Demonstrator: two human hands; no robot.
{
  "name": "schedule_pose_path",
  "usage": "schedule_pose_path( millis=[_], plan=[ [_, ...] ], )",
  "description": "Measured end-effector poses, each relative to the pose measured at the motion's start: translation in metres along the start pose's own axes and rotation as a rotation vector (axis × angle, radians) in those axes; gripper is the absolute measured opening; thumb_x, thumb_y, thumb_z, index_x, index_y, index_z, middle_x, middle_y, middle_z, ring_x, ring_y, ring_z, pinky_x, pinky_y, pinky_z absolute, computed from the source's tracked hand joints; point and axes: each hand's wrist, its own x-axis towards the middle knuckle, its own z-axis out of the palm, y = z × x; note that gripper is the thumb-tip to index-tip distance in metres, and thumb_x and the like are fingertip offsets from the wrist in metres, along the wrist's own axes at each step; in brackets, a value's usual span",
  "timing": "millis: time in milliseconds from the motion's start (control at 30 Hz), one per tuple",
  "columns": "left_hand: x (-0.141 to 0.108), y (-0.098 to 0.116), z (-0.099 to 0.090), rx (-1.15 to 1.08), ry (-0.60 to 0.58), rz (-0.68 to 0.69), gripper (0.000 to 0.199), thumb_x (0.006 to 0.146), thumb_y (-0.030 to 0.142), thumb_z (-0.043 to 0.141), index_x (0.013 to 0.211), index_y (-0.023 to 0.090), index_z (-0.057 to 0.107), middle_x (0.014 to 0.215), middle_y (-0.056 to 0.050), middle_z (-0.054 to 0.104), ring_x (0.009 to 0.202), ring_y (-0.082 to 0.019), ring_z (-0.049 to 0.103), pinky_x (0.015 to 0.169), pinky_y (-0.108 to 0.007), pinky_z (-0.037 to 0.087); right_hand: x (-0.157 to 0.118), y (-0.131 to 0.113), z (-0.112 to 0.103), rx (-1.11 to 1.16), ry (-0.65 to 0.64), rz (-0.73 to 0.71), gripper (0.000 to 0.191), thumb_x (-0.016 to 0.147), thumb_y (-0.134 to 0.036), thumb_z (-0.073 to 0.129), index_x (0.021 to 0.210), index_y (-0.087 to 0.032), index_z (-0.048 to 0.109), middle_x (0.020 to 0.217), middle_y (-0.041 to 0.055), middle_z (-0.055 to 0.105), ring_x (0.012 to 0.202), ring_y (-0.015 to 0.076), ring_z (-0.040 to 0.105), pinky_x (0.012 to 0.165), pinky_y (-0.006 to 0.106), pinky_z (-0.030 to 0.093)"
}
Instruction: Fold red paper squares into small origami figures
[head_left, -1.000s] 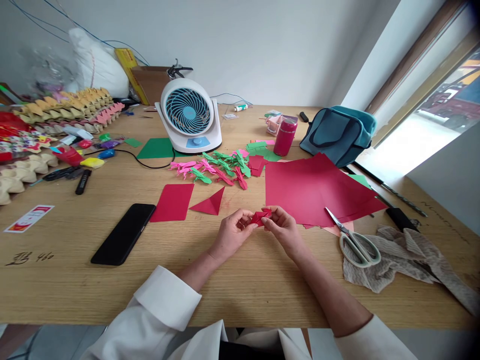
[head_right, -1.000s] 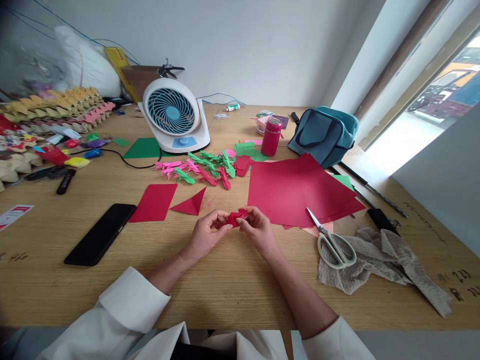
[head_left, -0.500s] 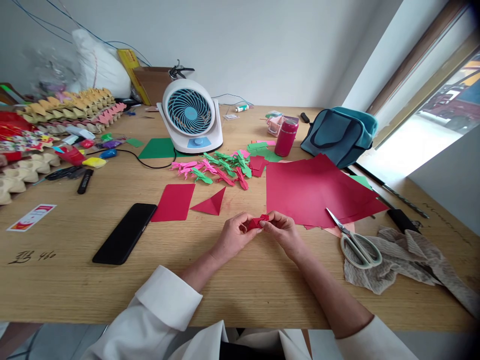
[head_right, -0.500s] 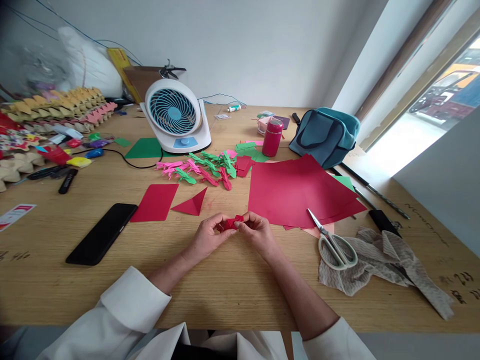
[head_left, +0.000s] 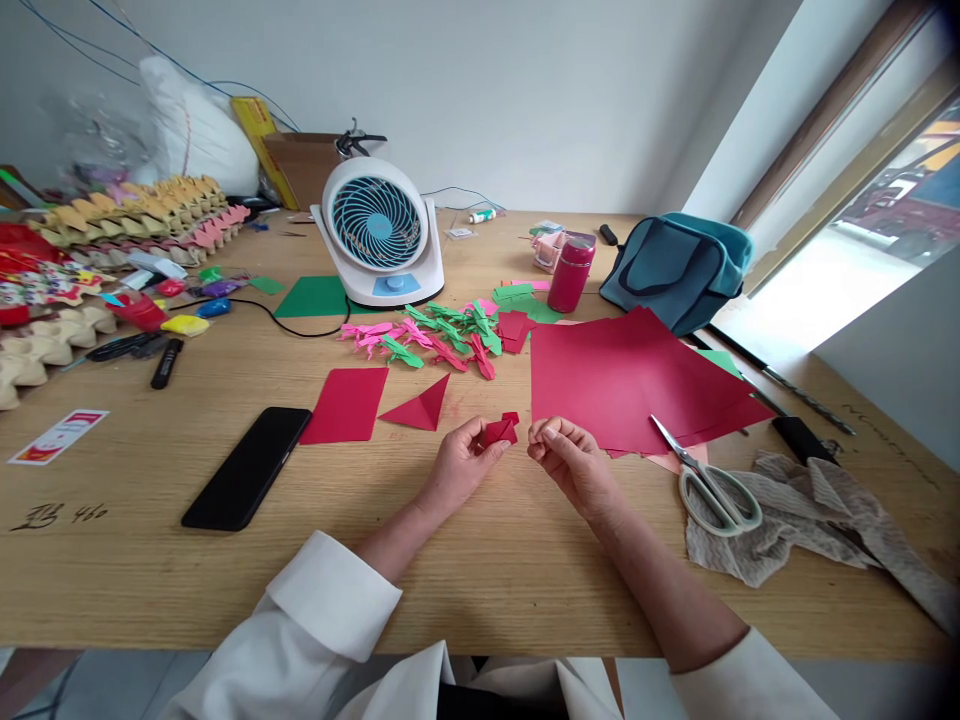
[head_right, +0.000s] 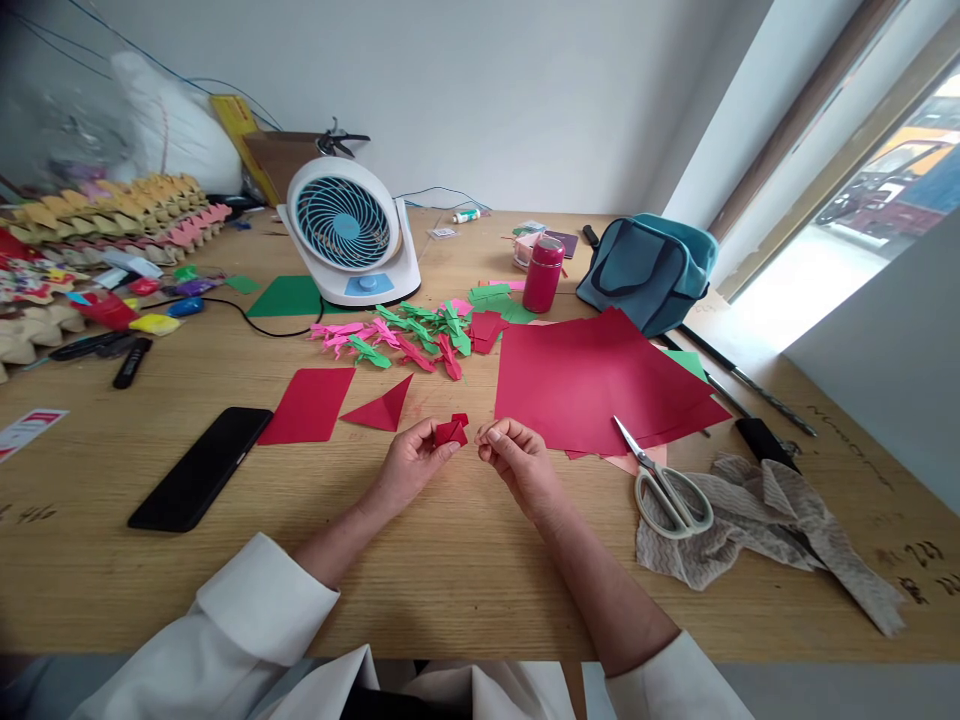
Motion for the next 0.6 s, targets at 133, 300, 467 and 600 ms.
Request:
schedule_pose_path(
  millis=[133, 300, 467, 600],
  plan=[
    [0.0, -0.002, 0.0, 0.016, -0.007, -0.01, 0.018, 0.083, 0.032, 0.064, 0.081, 0.016, 0.057, 0.073, 0.003, 0.056, 0.068, -0.01, 0.051, 0.067, -0.021, 0.043, 0.0, -0.002, 0.001, 0.051, -0.023, 0.018, 0.031, 0.078, -0.043, 0.074, 0.072, -0.021, 0.053, 0.077, -0.0006, 0.055, 0.061, 0.0104, 0.041, 0.06, 0.026, 0.037],
    [0.0, 0.0, 0.0, 0.04, -0.002, 0.02, 0.019, 0.083, 0.033, 0.064, 0.078, 0.016, 0.056, 0.071, 0.003, 0.055, 0.067, -0.01, 0.05, 0.066, -0.021, 0.043, 0.0, -0.005, 0.003, 0.104, -0.076, 0.034, 0.032, 0.08, -0.043, 0.071, 0.072, -0.022, 0.047, 0.068, -0.0032, 0.047, 0.054, 0.0094, 0.033, 0.054, 0.026, 0.029],
    [-0.003, 0.009, 0.001, -0.003, -0.025, -0.018, 0.02, 0.083, 0.036, 0.063, 0.08, 0.017, 0.054, 0.073, 0.002, 0.058, 0.068, -0.011, 0.054, 0.068, -0.022, 0.045, -0.003, -0.009, 0.002, 0.144, -0.148, 0.149, 0.03, 0.082, -0.045, 0.067, 0.078, -0.024, 0.046, 0.051, -0.0113, 0.023, 0.042, 0.0074, 0.01, 0.046, 0.026, 0.017],
    [-0.007, 0.02, 0.001, -0.108, -0.079, -0.063, 0.02, 0.088, 0.036, 0.058, 0.094, 0.018, 0.052, 0.079, -0.001, 0.062, 0.068, -0.012, 0.057, 0.066, -0.024, 0.047, -0.006, -0.01, -0.002, 0.217, -0.207, 0.254, 0.028, 0.084, -0.044, 0.065, 0.084, -0.025, 0.045, 0.042, -0.0152, 0.013, 0.037, 0.0069, 0.002, 0.042, 0.025, 0.01]
  ],
)
